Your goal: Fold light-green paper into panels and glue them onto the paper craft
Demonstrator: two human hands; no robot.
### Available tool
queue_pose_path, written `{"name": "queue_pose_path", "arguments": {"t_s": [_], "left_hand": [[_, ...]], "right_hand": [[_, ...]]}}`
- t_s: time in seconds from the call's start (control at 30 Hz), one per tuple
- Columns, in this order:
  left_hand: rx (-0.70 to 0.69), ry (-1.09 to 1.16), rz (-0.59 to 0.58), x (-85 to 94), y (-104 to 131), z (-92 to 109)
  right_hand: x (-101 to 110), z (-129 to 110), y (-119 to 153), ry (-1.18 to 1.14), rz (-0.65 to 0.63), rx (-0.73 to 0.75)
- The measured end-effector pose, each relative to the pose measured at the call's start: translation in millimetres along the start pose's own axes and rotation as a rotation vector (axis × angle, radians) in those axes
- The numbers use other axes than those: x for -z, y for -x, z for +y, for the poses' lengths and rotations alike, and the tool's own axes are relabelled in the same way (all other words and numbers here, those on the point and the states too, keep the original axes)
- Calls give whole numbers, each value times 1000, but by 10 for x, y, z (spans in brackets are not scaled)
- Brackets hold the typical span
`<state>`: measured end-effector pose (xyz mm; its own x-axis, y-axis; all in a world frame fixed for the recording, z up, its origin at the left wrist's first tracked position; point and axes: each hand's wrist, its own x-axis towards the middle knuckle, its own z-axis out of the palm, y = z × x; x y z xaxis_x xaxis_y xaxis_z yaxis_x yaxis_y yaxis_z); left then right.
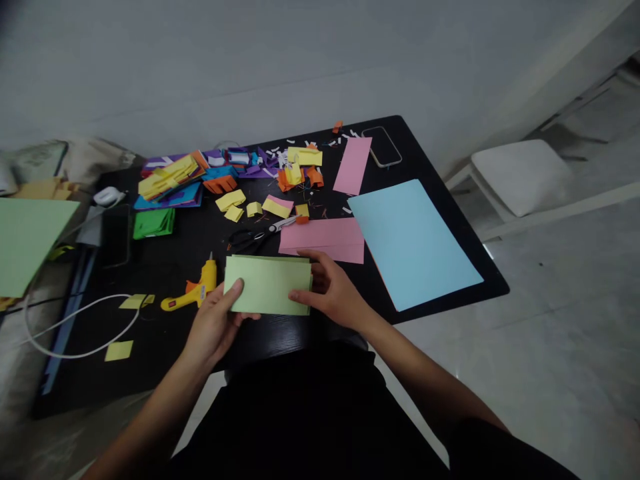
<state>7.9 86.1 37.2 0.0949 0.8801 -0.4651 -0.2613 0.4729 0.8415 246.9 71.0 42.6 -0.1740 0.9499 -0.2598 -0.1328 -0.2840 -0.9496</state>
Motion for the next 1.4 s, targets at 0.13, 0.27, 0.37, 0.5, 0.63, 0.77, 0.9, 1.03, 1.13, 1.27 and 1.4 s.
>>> {"name": "queue_pose_path", "arguments": {"t_s": [0.13, 0.27, 0.37, 0.5, 0.63, 0.77, 0.9, 1.03, 1.13, 1.27, 1.4], "left_hand": [[77, -4, -11, -67, 21, -110], [74, -82, -32, -24, 65, -200], [54, -132, -41, 33, 67, -237], [-5, -324, -98, 118, 74, -211], [96, -508, -231, 204, 127, -182], [276, -658, -336, 279, 202, -167], [15, -900, -58, 288, 212, -105], [-266, -947, 71, 207, 120, -82], [-210, -902, -6, 164, 52, -140], [-92, -755, -81, 161, 48, -222], [-47, -636, -118, 138, 97, -197]], "right_hand": [[18, 51, -67, 74, 124, -65], [46, 130, -95, 99, 184, -60], [32, 184, -93, 85, 215, -45], [79, 222, -143, 173, 172, -30], [214, 194, -353, 367, -5, 37], [289, 92, -663, 513, -179, 67], [234, 3, -894, 599, -246, 58], [87, 12, -874, 716, -209, 152], [-27, 84, -613, 838, 67, 333], [-148, 243, -103, 699, 363, 220], [-249, 365, 195, 419, 322, 49]]}}
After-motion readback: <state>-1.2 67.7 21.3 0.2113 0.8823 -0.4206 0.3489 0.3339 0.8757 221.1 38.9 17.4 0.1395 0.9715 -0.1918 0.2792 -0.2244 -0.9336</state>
